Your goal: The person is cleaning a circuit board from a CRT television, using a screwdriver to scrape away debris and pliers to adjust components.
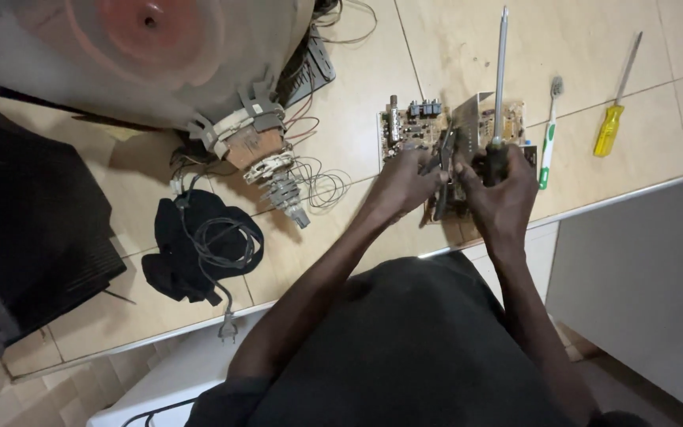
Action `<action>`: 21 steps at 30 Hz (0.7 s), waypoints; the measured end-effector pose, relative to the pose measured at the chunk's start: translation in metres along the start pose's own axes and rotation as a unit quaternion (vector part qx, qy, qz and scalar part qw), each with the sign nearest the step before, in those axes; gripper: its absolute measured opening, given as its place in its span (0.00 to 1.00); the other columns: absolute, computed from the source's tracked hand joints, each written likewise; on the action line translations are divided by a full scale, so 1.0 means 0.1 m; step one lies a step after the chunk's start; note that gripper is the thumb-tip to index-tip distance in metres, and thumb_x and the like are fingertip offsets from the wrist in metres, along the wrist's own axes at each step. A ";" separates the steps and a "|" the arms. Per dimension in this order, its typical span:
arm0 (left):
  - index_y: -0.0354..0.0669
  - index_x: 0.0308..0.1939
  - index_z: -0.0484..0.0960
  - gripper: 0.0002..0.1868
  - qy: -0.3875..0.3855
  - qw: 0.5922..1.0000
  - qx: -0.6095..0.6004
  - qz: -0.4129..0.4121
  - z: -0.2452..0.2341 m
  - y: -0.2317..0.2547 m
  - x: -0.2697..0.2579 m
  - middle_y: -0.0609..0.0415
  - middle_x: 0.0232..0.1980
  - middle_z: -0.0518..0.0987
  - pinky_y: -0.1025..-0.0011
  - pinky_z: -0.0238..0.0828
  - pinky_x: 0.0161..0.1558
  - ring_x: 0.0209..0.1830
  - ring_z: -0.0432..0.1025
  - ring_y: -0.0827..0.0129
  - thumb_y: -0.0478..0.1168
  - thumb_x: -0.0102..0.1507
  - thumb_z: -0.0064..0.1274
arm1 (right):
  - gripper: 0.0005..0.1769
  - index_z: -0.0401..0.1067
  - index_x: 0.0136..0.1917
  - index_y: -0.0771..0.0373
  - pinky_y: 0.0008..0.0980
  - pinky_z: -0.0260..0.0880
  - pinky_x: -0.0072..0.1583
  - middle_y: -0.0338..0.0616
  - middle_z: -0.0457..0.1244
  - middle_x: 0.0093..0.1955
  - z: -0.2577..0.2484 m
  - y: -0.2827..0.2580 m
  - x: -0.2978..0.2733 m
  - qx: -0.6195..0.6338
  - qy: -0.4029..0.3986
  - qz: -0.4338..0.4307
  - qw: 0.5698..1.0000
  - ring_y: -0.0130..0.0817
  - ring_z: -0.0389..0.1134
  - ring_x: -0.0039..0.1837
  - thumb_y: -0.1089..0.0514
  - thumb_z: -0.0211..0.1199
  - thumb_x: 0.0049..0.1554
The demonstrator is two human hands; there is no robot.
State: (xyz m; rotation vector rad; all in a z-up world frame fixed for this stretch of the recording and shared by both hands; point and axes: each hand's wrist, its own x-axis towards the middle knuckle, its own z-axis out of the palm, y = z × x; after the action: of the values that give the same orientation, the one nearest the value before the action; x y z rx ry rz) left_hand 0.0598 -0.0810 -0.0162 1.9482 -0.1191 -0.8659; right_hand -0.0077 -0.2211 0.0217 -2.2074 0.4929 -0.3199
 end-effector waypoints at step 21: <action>0.21 0.62 0.66 0.32 -0.056 0.989 0.062 0.126 0.09 0.49 -0.36 0.25 0.44 0.78 0.32 0.70 0.46 0.47 0.74 0.23 0.44 0.60 0.40 | 0.16 0.73 0.53 0.67 0.41 0.72 0.59 0.57 0.68 0.47 0.07 0.31 -0.04 0.121 0.006 0.045 0.992 0.39 0.71 0.56 0.69 0.76 0.54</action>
State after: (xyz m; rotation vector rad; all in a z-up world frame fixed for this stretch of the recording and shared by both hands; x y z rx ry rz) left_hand 0.0404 -0.0988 0.0398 1.9464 -0.4852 -0.8156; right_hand -0.0162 -0.2319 -0.0071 -1.9434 0.5301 -0.3273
